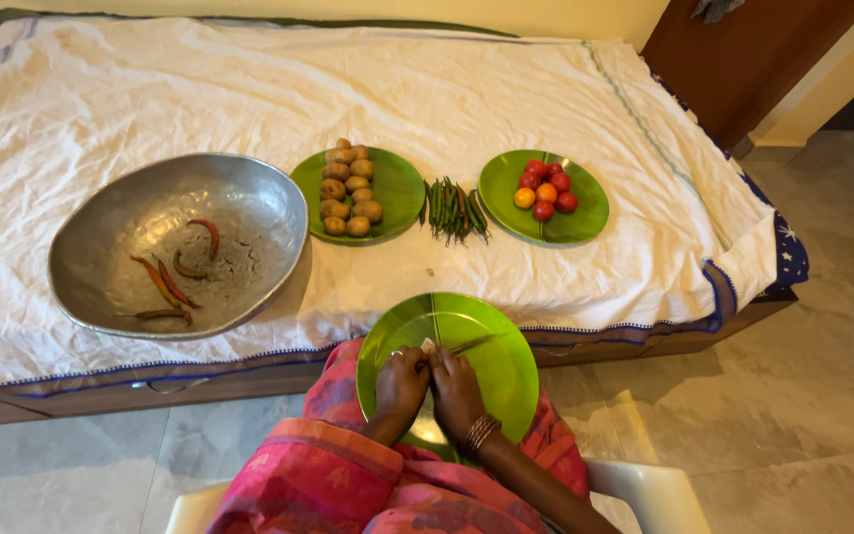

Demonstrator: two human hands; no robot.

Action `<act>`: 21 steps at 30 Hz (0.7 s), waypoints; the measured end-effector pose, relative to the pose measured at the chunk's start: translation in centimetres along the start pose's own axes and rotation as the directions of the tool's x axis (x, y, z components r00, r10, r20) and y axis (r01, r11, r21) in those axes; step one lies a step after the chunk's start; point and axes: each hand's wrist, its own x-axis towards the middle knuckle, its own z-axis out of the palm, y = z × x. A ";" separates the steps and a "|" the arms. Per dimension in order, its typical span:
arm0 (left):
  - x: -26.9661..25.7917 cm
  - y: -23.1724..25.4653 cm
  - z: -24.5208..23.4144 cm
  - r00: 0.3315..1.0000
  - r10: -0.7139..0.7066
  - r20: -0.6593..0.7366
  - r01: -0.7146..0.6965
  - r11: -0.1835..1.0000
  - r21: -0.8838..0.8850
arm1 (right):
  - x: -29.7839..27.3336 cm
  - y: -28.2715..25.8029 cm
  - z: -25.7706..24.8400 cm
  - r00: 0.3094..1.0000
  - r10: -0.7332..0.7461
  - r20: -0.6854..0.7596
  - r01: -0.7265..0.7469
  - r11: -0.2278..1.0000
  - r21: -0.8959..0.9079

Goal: The person sits on a chair and peels green chilies one by one using a small knife over a green plate. The person places the peeled chilies into a large metal bowl. Other vegetables, including potatoes and tomatoes, are arranged on banana leaves on the bed.

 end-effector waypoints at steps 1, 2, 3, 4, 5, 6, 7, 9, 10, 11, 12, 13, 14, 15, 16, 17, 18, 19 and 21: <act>-0.1 0.1 -0.1 1.000 -0.014 0.006 0.014 1.000 0.009 | -0.2 -0.5 -0.2 1.000 0.021 0.007 -0.021 1.000 0.017; -0.1 0.2 -0.1 1.000 -0.028 0.011 0.028 0.999 0.018 | -0.1 -0.6 -0.4 0.999 0.041 0.014 -0.041 0.999 0.034; 0.0 0.3 -0.3 0.999 -0.040 0.028 0.040 0.999 0.002 | 0.2 -0.3 -0.7 0.996 0.069 0.053 -0.068 0.997 -0.021; -0.1 0.4 -0.6 0.998 -0.051 0.045 0.052 0.999 -0.014 | 0.6 0.7 -1.2 0.991 0.099 0.091 -0.092 0.993 -0.078; -0.2 0.6 -0.8 0.996 -0.064 0.062 0.066 0.997 -0.030 | 0.9 2.0 -1.8 0.983 0.130 0.128 -0.113 0.984 -0.135; -0.1 0.7 -1.0 0.997 -0.051 0.062 0.053 0.998 -0.038 | 1.2 3.2 -2.0 0.982 0.157 0.108 -0.132 0.969 -0.208; -0.2 0.9 -1.2 0.997 -0.039 0.061 0.042 0.998 -0.049 | 1.6 4.6 -2.2 0.979 0.182 0.088 -0.151 0.948 -0.281; -0.2 1.2 -1.5 0.998 -0.020 0.065 0.024 0.998 -0.059 | 1.9 6.6 -2.1 0.981 0.185 0.050 -0.155 0.919 -0.363; -0.2 1.3 -1.7 0.997 -0.013 0.070 0.017 0.998 -0.057 | 1.7 7.2 -1.9 0.985 0.166 0.035 -0.141 0.917 -0.374; -0.1 1.4 -1.8 0.997 -0.009 0.075 0.013 0.998 -0.055 | 1.5 7.5 -1.5 0.989 0.147 0.022 -0.128 0.915 -0.383; 0.0 1.5 -1.8 0.998 0.002 0.065 0.001 0.999 -0.044 | 1.6 7.9 -1.3 0.987 0.159 0.026 -0.137 0.911 -0.388; -0.2 1.5 -1.8 0.998 0.011 0.057 -0.009 0.999 -0.035 | 1.4 8.2 -1.2 0.984 0.174 0.032 -0.148 0.907 -0.394; -0.2 1.5 -1.6 0.999 0.020 0.050 -0.019 0.999 -0.025 | 1.3 8.2 -1.1 0.981 0.189 0.038 -0.158 0.903 -0.399; -0.2 1.4 -1.5 0.998 0.027 0.052 -0.026 0.999 -0.021 | 1.2 7.8 -1.1 0.976 0.212 0.054 -0.174 0.903 -0.394; -0.1 1.2 -1.4 0.998 0.034 0.054 -0.033 0.999 -0.016 | 1.2 7.4 -1.1 0.969 0.235 0.070 -0.191 0.902 -0.388; -0.2 1.0 -1.3 0.998 0.038 0.056 -0.038 0.999 -0.011 | 1.5 6.8 -1.2 0.963 0.257 0.088 -0.205 0.901 -0.382; -0.3 0.7 -1.2 0.999 0.023 0.048 -0.022 0.999 -0.030 | 1.4 5.8 -1.3 0.977 0.201 0.071 -0.170 0.935 -0.312; -0.2 0.5 -1.0 0.999 0.010 0.040 -0.008 0.999 -0.050 | 1.1 4.4 -1.4 0.988 0.147 0.049 -0.131 0.962 -0.241; -0.3 0.3 -0.6 1.000 -0.005 0.012 0.005 0.999 -0.040 | 0.9 1.4 -1.3 0.999 0.032 0.013 -0.030 0.993 -0.111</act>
